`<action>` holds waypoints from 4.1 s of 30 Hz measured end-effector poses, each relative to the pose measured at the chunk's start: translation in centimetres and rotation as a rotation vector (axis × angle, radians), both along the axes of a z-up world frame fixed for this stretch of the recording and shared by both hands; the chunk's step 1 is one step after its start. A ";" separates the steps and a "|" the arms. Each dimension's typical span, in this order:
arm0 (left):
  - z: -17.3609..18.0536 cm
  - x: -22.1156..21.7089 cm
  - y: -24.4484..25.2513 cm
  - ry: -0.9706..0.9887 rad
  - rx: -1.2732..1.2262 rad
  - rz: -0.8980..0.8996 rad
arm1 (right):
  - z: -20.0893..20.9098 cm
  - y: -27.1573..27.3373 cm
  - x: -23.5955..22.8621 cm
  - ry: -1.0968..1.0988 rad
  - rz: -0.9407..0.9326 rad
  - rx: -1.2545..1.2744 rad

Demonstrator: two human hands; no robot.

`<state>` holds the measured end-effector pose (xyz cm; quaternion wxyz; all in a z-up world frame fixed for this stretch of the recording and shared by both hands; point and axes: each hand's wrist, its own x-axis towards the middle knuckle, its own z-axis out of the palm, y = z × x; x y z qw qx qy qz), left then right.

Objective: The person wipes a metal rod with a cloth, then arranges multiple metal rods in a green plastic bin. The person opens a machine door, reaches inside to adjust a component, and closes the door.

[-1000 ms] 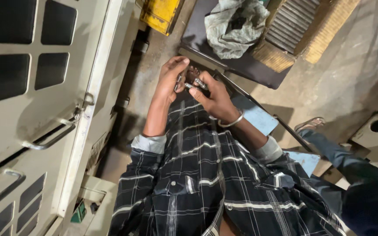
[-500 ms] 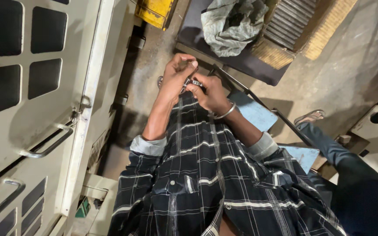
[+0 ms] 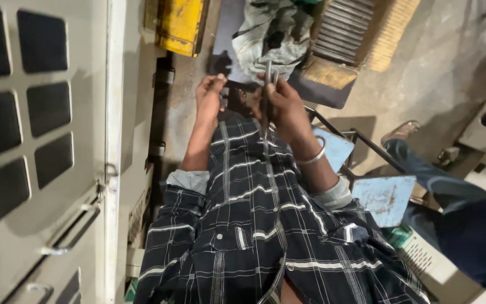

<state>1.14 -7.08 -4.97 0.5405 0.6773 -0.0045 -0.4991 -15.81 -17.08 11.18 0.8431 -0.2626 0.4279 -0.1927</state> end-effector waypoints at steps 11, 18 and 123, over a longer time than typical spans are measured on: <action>-9.9 3.5 -7.2 -0.728 0.037 -0.193 | -0.7 -14.6 3.6 0.165 0.044 -0.633; -5.4 2.0 -7.3 -0.705 0.174 -0.400 | -12.1 -32.8 10.5 0.921 0.551 -1.670; 7.7 -6.7 -5.4 0.192 -0.903 -0.068 | 12.9 -3.2 -0.1 -0.029 -0.765 -1.618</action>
